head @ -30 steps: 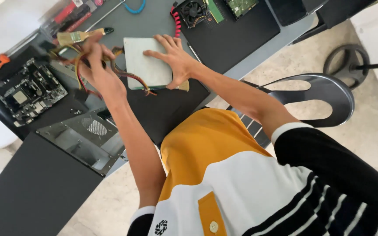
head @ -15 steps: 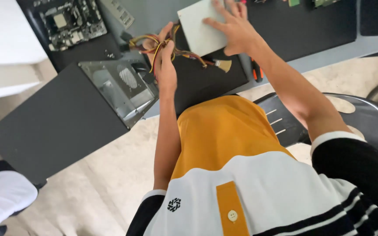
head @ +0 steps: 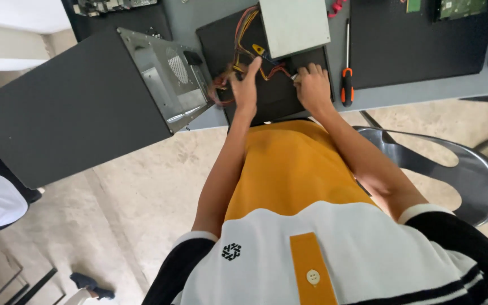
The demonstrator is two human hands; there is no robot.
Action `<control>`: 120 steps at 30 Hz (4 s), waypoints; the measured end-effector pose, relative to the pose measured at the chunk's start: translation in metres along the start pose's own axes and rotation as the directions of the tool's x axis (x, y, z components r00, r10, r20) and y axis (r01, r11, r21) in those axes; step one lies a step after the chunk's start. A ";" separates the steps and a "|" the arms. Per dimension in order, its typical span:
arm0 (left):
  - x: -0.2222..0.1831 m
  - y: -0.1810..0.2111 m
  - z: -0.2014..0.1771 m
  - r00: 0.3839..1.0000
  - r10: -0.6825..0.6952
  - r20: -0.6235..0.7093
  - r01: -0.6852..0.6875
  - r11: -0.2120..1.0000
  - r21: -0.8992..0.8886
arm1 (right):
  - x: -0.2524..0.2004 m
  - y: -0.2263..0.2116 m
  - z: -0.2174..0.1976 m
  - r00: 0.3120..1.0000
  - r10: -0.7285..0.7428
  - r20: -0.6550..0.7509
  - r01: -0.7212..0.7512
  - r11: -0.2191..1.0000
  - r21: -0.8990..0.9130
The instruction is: Cleaning a computer power supply unit with a brush and then installing it into a desktop computer case.
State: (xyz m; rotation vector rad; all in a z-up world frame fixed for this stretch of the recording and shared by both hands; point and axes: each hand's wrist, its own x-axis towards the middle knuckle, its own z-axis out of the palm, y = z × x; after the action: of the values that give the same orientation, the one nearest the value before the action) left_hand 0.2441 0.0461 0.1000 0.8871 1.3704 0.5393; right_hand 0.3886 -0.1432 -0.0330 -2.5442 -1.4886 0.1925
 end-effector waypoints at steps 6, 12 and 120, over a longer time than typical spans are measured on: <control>0.043 -0.046 0.016 0.928 -0.293 0.229 0.352 0.893 -0.282 | 0.006 0.004 -0.041 0.862 0.203 0.464 -0.310 0.936 0.167; 0.028 -0.011 -0.006 0.763 -0.404 0.504 0.615 0.695 -0.374 | 0.010 0.038 -0.089 0.508 0.151 0.848 -0.049 0.988 -0.146; 0.005 0.099 -0.012 0.800 0.090 0.593 0.593 0.036 -0.805 | 0.043 -0.065 -0.243 0.900 -0.198 -0.387 0.425 0.213 0.880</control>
State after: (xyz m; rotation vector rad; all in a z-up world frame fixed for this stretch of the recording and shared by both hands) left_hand 0.2491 0.1103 0.1757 -0.4674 0.3184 0.7080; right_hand 0.4041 -0.0973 0.2179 -1.1668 -1.1695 0.5632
